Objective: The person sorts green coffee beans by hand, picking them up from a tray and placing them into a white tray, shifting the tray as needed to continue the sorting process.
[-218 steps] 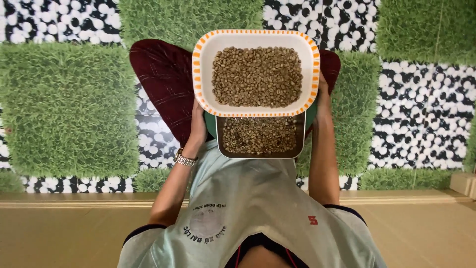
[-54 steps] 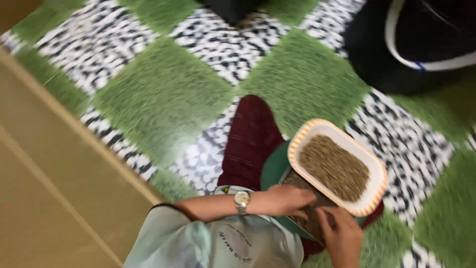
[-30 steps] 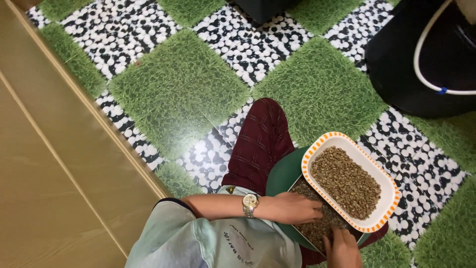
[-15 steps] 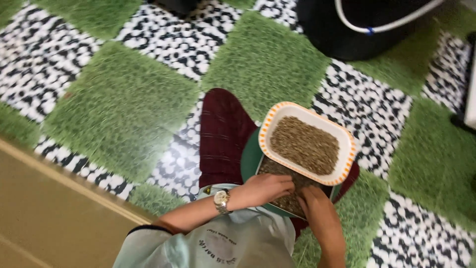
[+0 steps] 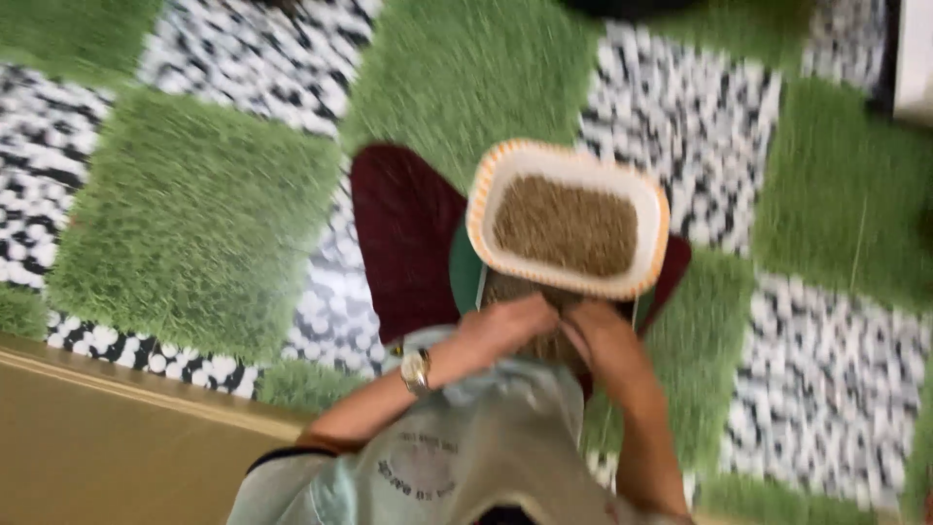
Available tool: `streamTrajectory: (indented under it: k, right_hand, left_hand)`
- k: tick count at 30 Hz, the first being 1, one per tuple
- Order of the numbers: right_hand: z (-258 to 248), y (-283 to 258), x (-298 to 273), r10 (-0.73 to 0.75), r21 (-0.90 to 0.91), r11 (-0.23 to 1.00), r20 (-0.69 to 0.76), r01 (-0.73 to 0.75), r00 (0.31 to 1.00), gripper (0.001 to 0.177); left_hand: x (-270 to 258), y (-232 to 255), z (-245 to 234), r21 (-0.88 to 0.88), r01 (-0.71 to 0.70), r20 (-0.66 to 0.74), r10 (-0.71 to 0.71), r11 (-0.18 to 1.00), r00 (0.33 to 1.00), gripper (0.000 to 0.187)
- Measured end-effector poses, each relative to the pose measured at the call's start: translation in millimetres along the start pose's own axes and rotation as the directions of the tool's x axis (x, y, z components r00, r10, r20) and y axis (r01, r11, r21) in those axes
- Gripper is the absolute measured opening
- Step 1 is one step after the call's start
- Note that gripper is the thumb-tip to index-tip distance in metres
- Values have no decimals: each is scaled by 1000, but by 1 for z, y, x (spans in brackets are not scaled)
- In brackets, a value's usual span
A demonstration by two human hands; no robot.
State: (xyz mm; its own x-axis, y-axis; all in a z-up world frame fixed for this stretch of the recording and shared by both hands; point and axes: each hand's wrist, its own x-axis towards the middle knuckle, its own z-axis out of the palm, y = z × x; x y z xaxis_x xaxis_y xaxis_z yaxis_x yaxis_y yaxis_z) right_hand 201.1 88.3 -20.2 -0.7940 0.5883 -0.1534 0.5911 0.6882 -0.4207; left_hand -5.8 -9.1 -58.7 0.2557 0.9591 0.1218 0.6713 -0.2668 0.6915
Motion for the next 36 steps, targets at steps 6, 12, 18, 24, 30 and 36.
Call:
streamTrajectory:
  k: [6,12,18,24,30,36]
  right_hand:
    - [-1,-10,-11,-38,155,984,-324,92,945,13]
    - [-6,-12,-7,46,312,946,-400,89,915,14]
    - [-24,-14,9,15,317,934,-496,164,868,13]
    - [-29,4,34,-13,306,925,-565,224,825,14]
    - [-43,1,47,-55,275,928,-567,252,822,14]
    - [-50,-2,53,-64,247,940,-553,237,831,17]
  left_hand:
    - [0,19,-15,46,-57,-147,63,997,987,23]
    - [0,4,-1,-136,-96,-251,60,986,966,24]
    - [9,20,-23,-172,-153,-280,101,973,955,19]
    - [10,17,-19,-162,-157,-282,107,974,953,16]
    - [12,21,-26,-147,-177,-276,131,973,952,16]
    - [13,20,-28,-141,-186,-271,143,972,952,14]
